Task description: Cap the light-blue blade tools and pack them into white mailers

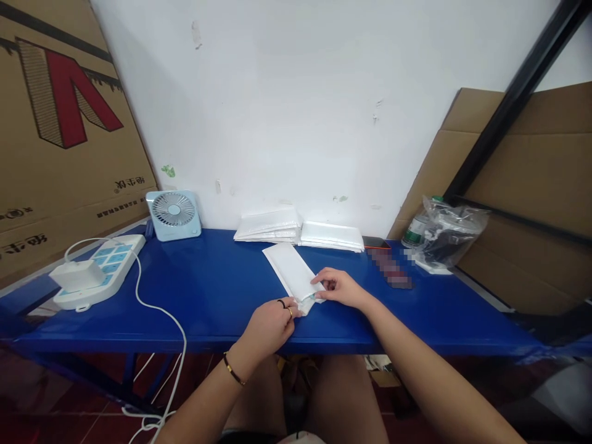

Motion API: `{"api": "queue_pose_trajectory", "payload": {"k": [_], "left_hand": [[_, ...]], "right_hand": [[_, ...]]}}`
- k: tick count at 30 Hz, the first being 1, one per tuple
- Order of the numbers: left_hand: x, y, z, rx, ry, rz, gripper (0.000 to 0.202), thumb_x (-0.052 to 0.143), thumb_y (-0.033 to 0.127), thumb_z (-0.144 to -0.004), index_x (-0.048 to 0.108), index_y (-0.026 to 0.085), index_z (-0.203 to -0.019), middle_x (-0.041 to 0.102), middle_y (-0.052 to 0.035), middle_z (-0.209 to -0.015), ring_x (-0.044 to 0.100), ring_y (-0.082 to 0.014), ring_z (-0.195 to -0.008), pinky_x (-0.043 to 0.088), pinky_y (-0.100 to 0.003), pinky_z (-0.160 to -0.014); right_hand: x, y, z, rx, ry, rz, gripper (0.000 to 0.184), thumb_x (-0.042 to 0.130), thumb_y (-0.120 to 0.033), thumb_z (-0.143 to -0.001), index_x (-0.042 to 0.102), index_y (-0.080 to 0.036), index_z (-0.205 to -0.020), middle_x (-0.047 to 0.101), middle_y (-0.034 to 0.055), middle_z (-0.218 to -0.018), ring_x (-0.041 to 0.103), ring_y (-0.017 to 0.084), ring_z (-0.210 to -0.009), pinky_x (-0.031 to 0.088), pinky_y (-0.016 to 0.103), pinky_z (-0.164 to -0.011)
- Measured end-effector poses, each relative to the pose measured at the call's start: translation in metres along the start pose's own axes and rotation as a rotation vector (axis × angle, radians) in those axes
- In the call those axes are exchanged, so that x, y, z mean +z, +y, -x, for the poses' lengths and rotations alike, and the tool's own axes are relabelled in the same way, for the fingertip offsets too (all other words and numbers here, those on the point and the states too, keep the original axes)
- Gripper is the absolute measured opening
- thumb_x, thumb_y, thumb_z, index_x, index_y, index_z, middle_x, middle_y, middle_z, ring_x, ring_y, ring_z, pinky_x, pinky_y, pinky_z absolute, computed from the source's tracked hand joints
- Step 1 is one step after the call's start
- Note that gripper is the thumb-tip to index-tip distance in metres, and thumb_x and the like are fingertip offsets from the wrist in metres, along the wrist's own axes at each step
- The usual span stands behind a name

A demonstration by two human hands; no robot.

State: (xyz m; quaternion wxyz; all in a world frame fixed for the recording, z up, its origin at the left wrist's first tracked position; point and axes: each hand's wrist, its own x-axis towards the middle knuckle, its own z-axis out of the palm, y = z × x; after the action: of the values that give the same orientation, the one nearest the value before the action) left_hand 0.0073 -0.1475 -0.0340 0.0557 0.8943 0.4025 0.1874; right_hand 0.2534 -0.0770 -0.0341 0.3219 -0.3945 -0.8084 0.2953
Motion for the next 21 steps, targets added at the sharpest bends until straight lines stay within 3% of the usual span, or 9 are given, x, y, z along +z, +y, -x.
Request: {"api": "queue_pose_trajectory", "payload": {"k": [5, 8, 10, 12, 14, 19, 21], "left_hand": [[-0.002, -0.005, 0.004, -0.041, 0.028, 0.03, 0.025, 0.042, 0.01, -0.081, 0.062, 0.021, -0.091, 0.062, -0.0043, -0.109, 0.059, -0.0176, -0.097, 0.048, -0.031, -0.087], [0.0, -0.004, 0.001, -0.067, 0.142, 0.079, 0.023, 0.05, 0.019, -0.08, 0.057, 0.02, -0.103, 0.056, -0.0072, -0.117, 0.054, -0.0206, -0.107, 0.045, -0.033, -0.093], [0.002, -0.003, -0.004, -0.061, 0.166, 0.099, 0.04, 0.06, 0.031, -0.077, 0.051, 0.02, -0.114, 0.052, -0.0091, -0.123, 0.049, -0.0236, -0.115, 0.042, -0.037, -0.098], [0.004, -0.002, -0.008, -0.064, 0.139, 0.1, 0.053, 0.065, 0.039, -0.073, 0.048, 0.02, -0.12, 0.052, -0.0095, -0.125, 0.048, -0.0248, -0.116, 0.04, -0.038, -0.099], [0.005, -0.002, -0.012, -0.083, 0.105, 0.087, 0.052, 0.064, 0.041, -0.074, 0.049, 0.02, -0.119, 0.055, -0.0087, -0.121, 0.051, -0.0241, -0.113, 0.041, -0.037, -0.097], [0.002, -0.003, -0.013, -0.109, 0.063, 0.054, 0.053, 0.063, 0.042, -0.076, 0.047, 0.021, -0.121, 0.059, -0.0071, -0.116, 0.056, -0.0231, -0.104, 0.044, -0.034, -0.089], [0.001, -0.003, -0.012, -0.117, 0.058, 0.046, 0.055, 0.064, 0.043, -0.075, 0.046, 0.021, -0.122, 0.061, -0.0072, -0.114, 0.057, -0.0233, -0.103, 0.045, -0.033, -0.088]], "right_hand": [[0.002, -0.013, 0.008, 0.04, -0.106, -0.099, 0.04, 0.075, -0.037, -0.064, 0.067, -0.02, -0.099, 0.054, 0.0036, -0.097, 0.051, 0.008, -0.059, 0.046, 0.023, -0.053], [0.009, -0.017, 0.01, 0.037, -0.078, -0.067, 0.039, 0.076, -0.034, -0.063, 0.065, -0.02, -0.099, 0.053, 0.0023, -0.095, 0.052, 0.007, -0.058, 0.046, 0.023, -0.052], [0.015, -0.016, 0.009, 0.038, -0.016, -0.012, 0.036, 0.075, -0.035, -0.065, 0.065, -0.02, -0.096, 0.053, 0.0012, -0.09, 0.052, 0.007, -0.056, 0.045, 0.022, -0.051], [0.021, -0.014, 0.009, 0.028, 0.068, 0.062, 0.03, 0.074, -0.034, -0.067, 0.065, -0.02, -0.092, 0.052, -0.0001, -0.082, 0.05, 0.008, -0.054, 0.043, 0.022, -0.05], [0.024, -0.013, 0.009, 0.007, 0.125, 0.123, 0.026, 0.072, -0.033, -0.069, 0.065, -0.02, -0.091, 0.05, -0.0009, -0.076, 0.048, 0.008, -0.054, 0.042, 0.022, -0.051], [0.027, -0.017, 0.009, -0.01, 0.114, 0.194, 0.035, 0.074, -0.038, -0.066, 0.064, -0.021, -0.095, 0.051, -0.0005, -0.079, 0.046, 0.008, -0.054, 0.041, 0.022, -0.051], [0.029, -0.018, 0.007, 0.002, 0.153, 0.242, 0.031, 0.073, -0.036, -0.067, 0.064, -0.02, -0.092, 0.051, -0.0007, -0.078, 0.045, 0.008, -0.054, 0.041, 0.023, -0.053]]}}
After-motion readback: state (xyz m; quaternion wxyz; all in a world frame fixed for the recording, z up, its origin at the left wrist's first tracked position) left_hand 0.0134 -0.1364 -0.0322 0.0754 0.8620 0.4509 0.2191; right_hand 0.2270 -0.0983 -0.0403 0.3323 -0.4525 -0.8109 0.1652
